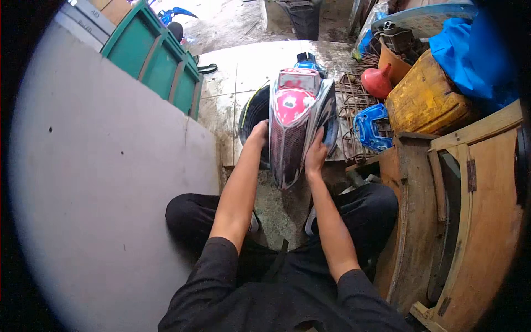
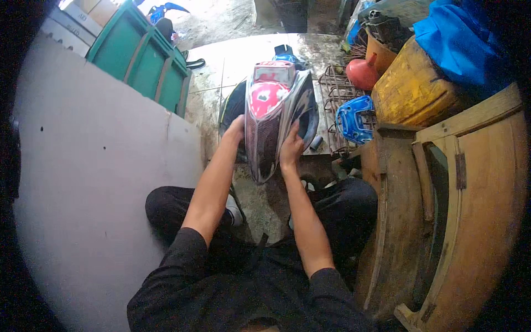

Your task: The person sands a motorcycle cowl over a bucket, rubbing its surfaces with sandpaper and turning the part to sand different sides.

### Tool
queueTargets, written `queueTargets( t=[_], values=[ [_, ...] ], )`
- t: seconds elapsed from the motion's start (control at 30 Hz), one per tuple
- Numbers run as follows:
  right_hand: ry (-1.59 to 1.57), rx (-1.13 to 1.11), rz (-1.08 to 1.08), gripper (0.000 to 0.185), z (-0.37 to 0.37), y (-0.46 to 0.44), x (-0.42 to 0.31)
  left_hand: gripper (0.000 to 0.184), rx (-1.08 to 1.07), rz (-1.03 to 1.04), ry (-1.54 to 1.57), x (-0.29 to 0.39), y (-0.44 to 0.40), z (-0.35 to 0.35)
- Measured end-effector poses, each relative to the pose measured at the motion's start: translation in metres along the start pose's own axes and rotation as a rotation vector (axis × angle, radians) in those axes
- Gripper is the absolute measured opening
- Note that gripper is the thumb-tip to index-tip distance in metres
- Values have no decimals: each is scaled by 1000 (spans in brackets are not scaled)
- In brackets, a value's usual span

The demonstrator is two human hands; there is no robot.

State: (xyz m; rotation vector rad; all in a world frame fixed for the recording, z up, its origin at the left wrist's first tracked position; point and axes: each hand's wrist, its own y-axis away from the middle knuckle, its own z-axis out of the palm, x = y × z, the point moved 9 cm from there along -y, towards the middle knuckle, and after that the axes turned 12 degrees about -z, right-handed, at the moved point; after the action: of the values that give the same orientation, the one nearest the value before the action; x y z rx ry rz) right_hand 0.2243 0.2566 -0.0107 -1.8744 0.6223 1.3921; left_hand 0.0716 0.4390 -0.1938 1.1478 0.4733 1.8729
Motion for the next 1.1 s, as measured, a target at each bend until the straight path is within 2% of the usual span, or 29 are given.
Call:
queueTargets(
  t=[0.07, 0.13, 0.33, 0.47, 0.53, 0.57, 0.63, 0.7, 0.73, 0.77, 0.8, 0.87, 0.93, 1.0, 1.07, 1.1],
  values=[
    [8, -21, 1, 73, -2, 2, -3, 34, 85, 280, -319, 13, 2, 2],
    [-46, -43, 79, 72, 3, 4, 7, 34, 86, 392, -446, 8, -5, 3],
    [-86, -17, 28, 70, 2, 7, -11, 36, -94, 293, -422, -19, -22, 6],
    [-75, -13, 16, 69, 7, 5, 16, 38, -218, 244, -361, -20, -25, 6],
    [-29, -19, 23, 70, 3, 9, -10, 38, -230, 274, -347, -15, -23, 5],
    [-168, -5, 52, 71, 3, 13, -27, 39, -219, 302, -344, -11, -21, 4],
    [-120, -4, 27, 71, 2, 11, -22, 40, -148, 387, -378, 8, -7, 7],
    [-84, 2, -3, 71, 5, 11, -21, 39, 89, 480, -521, 26, 30, -2],
    [-36, 17, -20, 72, 4, 11, -25, 39, 329, 560, -657, 42, 68, -4],
    [13, 31, -35, 74, 1, 10, -26, 40, 551, 538, -694, 53, 116, 0],
    [8, 32, -39, 74, 1, 9, -20, 40, 552, 544, -694, 51, 132, 2],
    [-21, -60, 6, 76, 8, 8, 0, 39, 528, 816, -490, 61, 172, 5],
    [-27, -37, -13, 78, 9, 10, 0, 40, 462, 815, -543, 63, 207, 32],
    [-34, -14, -44, 80, 8, 6, -2, 44, 405, 1049, -605, 63, 262, 86],
    [80, -65, 25, 84, 9, 4, 9, 47, 289, 1068, -631, 51, 278, 120],
    [76, -65, 22, 84, 10, 2, 11, 47, 408, 1238, -838, 42, 273, 126]
  ],
)
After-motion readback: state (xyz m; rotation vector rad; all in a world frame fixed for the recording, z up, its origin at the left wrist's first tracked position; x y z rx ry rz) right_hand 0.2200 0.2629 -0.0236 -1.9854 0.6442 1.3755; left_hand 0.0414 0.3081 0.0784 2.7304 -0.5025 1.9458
